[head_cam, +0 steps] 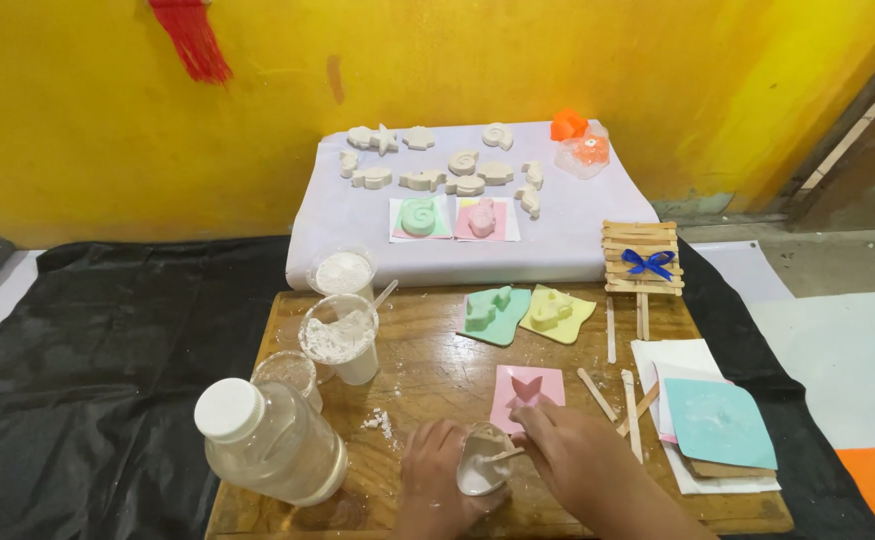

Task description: Mix plaster and fill silicone molds to create small decorative items

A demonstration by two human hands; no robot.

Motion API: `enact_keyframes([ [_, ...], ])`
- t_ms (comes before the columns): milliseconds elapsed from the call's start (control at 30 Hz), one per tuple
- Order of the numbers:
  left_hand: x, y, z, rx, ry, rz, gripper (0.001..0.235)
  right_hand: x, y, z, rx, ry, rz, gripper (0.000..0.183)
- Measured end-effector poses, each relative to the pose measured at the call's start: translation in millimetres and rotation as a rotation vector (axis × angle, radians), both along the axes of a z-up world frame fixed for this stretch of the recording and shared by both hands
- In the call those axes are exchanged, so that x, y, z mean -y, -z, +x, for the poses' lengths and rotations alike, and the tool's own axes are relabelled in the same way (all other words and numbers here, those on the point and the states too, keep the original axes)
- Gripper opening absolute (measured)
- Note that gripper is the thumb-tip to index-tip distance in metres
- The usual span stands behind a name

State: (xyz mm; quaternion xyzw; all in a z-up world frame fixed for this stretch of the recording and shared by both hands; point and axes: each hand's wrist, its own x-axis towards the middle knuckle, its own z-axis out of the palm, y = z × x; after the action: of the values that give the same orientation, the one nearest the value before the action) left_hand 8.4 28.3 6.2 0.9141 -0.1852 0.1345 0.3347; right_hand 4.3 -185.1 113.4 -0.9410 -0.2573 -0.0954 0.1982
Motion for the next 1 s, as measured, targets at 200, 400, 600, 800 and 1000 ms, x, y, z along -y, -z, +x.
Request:
enact_keyframes([
  [200, 0.5, -10.5, 1.2, 0.137, 0.036, -0.044, 0.068, 4.8, 36.4, -6.6, 0.15, -0.183, -0.311, 0.014],
  [400, 1.9, -6.5, -1.0, 0.093, 0.036, -0.029, 0.068, -2.6, 27.2, -6.3, 0.426, -0.04, -0.491, 0.018],
  [600, 1.5, -14.2, -1.9, 0.14, 0.069, -0.066, 0.063, -35.6, 27.2, -25.2, 0.623, -0.102, -0.313, 0.02],
  [800, 0.1, -27.9, -2.1, 0.14, 0.104, -0.064, 0.066, -25.1, 17.8, -30.1, 0.844, -0.072, -0.326, 0.011],
  [1000, 2.6, -22.0, -0.4, 0.159, 0.052, -0.056, 0.054, -21.2, 19.6, -18.5, 0.748, -0.131, -0.235, 0.019],
])
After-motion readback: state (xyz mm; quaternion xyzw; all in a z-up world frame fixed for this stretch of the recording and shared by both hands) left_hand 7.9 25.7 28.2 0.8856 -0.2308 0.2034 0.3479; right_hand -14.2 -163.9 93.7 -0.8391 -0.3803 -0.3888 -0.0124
